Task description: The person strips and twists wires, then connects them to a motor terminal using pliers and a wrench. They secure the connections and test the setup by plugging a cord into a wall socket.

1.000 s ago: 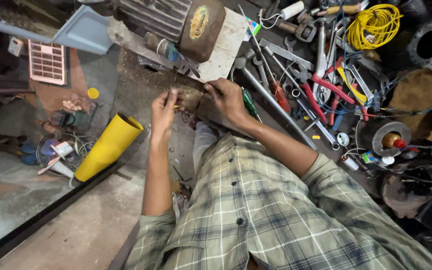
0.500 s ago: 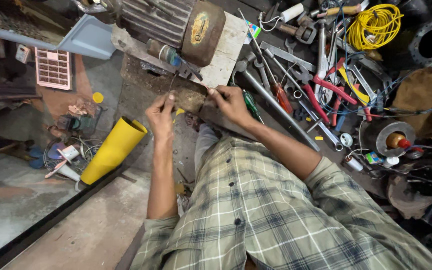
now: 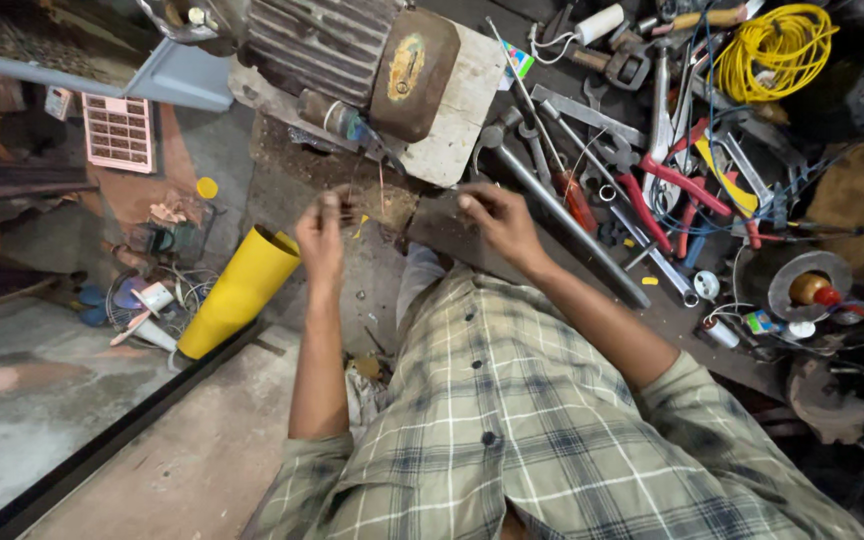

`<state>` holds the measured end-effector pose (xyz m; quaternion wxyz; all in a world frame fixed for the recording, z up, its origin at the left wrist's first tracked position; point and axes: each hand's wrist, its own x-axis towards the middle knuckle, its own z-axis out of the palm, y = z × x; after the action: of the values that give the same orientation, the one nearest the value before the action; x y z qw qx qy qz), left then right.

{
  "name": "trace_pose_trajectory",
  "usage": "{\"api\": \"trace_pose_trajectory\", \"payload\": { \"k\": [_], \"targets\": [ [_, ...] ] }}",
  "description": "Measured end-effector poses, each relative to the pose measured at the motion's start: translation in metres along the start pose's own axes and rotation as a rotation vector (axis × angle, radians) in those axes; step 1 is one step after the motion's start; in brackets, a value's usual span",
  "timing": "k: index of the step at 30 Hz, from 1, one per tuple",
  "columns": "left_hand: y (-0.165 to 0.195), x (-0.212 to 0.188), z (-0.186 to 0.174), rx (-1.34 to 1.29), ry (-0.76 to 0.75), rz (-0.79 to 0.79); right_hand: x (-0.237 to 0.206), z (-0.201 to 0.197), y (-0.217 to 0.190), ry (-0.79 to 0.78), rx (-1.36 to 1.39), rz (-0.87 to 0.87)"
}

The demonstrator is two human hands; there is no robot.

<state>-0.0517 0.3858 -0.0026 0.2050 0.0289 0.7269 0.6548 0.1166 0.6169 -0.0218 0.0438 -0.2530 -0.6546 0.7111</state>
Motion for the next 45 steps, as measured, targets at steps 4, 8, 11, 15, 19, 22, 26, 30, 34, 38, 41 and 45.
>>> {"api": "trace_pose_trajectory", "payload": {
  "k": [4,8,11,15,19,22,26,30,34,38,41,45],
  "targets": [
    [-0.006,0.008,0.003,-0.346,-0.148,-0.326,0.017,0.025,-0.026,-0.105,-0.217,-0.082],
    [-0.017,0.012,0.002,-0.441,-0.290,-0.271,0.035,0.067,-0.032,-0.280,0.039,-0.049],
    [-0.032,0.012,0.001,-0.363,-0.268,-0.353,0.037,0.081,-0.021,-0.285,0.323,0.201],
    [-0.043,0.007,0.011,-0.256,-0.252,-0.201,0.036,0.082,-0.005,-0.228,0.428,0.244],
    [-0.023,-0.004,0.027,0.090,-0.182,0.043,0.035,0.081,0.001,-0.259,0.472,0.251],
    [0.005,-0.011,0.031,0.332,-0.115,0.196,0.038,0.080,0.002,-0.238,0.400,0.210],
    [0.032,-0.013,0.034,0.632,-0.064,0.518,0.042,0.080,0.008,-0.248,0.297,-0.060],
    [0.040,-0.015,0.036,0.801,-0.036,0.663,0.041,0.082,0.012,-0.288,0.480,0.184],
    [0.043,-0.016,0.037,0.792,-0.074,0.609,0.043,0.080,0.006,-0.220,0.414,0.178],
    [0.047,-0.017,0.040,0.795,-0.078,0.662,0.051,0.077,0.002,-0.266,0.769,0.459],
    [0.051,-0.017,0.036,0.876,-0.102,0.691,0.054,0.080,0.008,-0.314,0.818,0.393],
    [0.053,-0.014,0.024,0.994,-0.033,0.822,0.053,0.078,0.020,-0.201,0.776,0.392]
  ]
}}
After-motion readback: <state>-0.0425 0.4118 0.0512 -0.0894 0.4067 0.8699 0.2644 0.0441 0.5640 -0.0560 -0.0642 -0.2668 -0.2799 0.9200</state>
